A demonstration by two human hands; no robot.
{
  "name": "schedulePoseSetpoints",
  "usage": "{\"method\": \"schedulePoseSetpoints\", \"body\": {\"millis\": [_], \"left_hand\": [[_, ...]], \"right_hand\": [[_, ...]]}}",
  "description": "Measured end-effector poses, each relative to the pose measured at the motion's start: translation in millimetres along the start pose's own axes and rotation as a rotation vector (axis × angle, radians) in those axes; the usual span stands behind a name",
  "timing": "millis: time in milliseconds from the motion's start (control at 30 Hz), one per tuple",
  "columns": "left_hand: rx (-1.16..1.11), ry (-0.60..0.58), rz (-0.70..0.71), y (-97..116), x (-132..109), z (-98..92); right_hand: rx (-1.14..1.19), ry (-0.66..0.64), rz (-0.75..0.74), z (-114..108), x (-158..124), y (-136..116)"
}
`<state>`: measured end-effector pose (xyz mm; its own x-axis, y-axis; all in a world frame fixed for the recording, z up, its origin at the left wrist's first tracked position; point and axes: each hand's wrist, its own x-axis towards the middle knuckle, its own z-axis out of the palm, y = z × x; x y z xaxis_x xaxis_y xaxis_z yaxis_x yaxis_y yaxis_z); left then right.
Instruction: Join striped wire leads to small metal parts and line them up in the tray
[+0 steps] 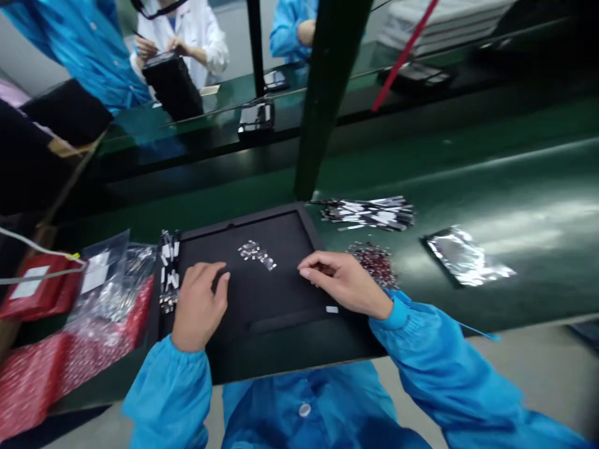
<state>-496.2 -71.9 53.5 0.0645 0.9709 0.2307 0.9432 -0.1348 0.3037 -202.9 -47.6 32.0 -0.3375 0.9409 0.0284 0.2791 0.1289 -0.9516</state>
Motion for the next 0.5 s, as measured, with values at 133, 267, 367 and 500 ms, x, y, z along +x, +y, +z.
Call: {"method": "schedulePoseSetpoints", "body": {"millis": [133, 267, 367, 500], "left_hand": [[0.079, -0.198, 0.151, 24, 45, 37.4], [0.109, -0.188, 0.148, 19, 65, 59.6], [0.026, -0.153, 0.107, 11, 66, 62.7], [-0.078, -0.160, 0.038, 6, 67, 60.8]], "right_hand": [[-0.355, 0.169, -0.086, -52, 0, 12], [-0.657, 0.318, -0.001, -109, 15, 53], [-0.764, 0.230, 0.036, -130, 32, 80], [-0.863, 0.255, 0.043, -138, 52, 96]]}}
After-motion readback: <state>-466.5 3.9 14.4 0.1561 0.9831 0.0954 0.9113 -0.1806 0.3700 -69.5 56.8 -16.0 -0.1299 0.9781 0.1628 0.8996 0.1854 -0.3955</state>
